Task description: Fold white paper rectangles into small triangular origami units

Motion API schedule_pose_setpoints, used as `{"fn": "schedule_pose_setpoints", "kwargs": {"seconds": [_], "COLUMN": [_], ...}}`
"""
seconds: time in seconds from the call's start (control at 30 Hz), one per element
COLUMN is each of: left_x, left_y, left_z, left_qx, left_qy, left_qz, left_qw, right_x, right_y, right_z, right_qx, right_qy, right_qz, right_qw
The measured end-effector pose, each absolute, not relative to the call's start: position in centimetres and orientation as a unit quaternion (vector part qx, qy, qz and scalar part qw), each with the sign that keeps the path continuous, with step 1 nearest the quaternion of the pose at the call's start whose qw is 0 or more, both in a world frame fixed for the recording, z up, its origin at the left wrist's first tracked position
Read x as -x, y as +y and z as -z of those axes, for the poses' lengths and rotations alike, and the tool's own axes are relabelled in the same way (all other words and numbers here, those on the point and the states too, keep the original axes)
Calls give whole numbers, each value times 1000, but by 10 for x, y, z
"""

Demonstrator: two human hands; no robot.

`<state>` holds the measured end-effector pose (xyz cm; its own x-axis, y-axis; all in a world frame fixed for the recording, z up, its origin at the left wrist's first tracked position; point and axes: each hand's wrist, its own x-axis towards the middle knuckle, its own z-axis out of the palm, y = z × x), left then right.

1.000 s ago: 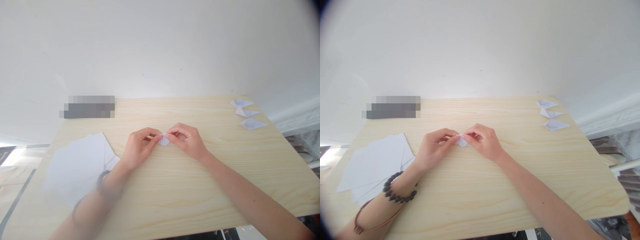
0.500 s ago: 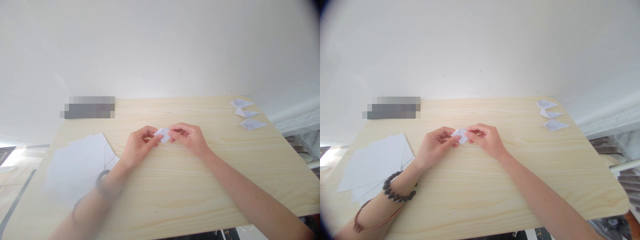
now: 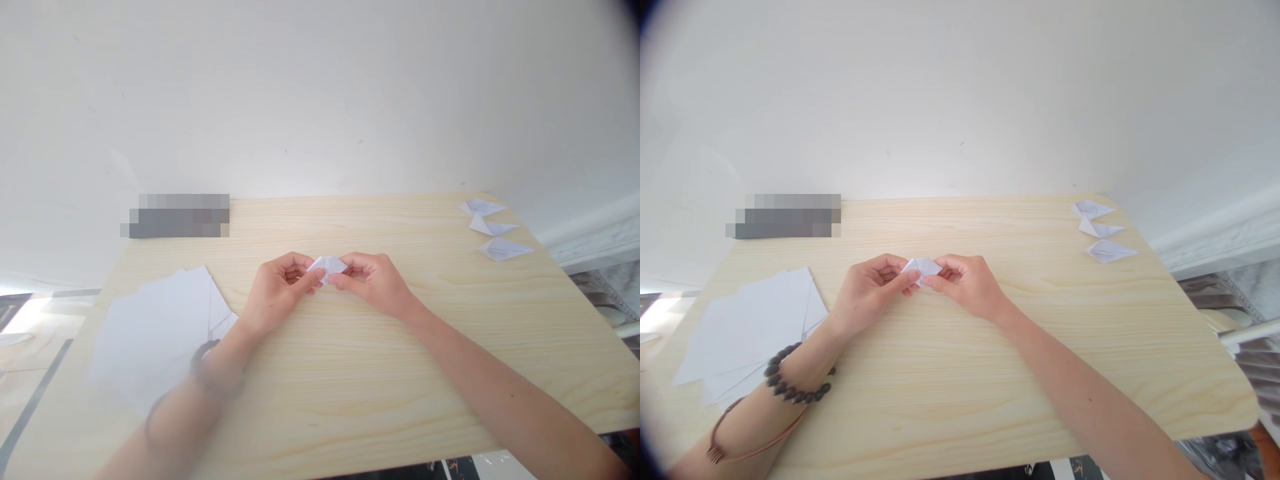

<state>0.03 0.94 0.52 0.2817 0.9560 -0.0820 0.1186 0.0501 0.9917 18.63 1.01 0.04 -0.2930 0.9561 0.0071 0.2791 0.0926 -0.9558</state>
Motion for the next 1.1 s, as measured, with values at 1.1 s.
{"fn": "schedule_pose_setpoints", "kwargs": {"seconds": [1.1], "left_x": [0], "left_y": [10], "left_z": [-4], "left_qx": [-607], "left_qy": [483], "left_qz": [-368], "left_qw": [512], "right_x": [-188], "right_y": [12], "right_z": [5], "right_qx": [458], "right_qy": [-660], "right_qz": [-460], "right_qw": [378]}}
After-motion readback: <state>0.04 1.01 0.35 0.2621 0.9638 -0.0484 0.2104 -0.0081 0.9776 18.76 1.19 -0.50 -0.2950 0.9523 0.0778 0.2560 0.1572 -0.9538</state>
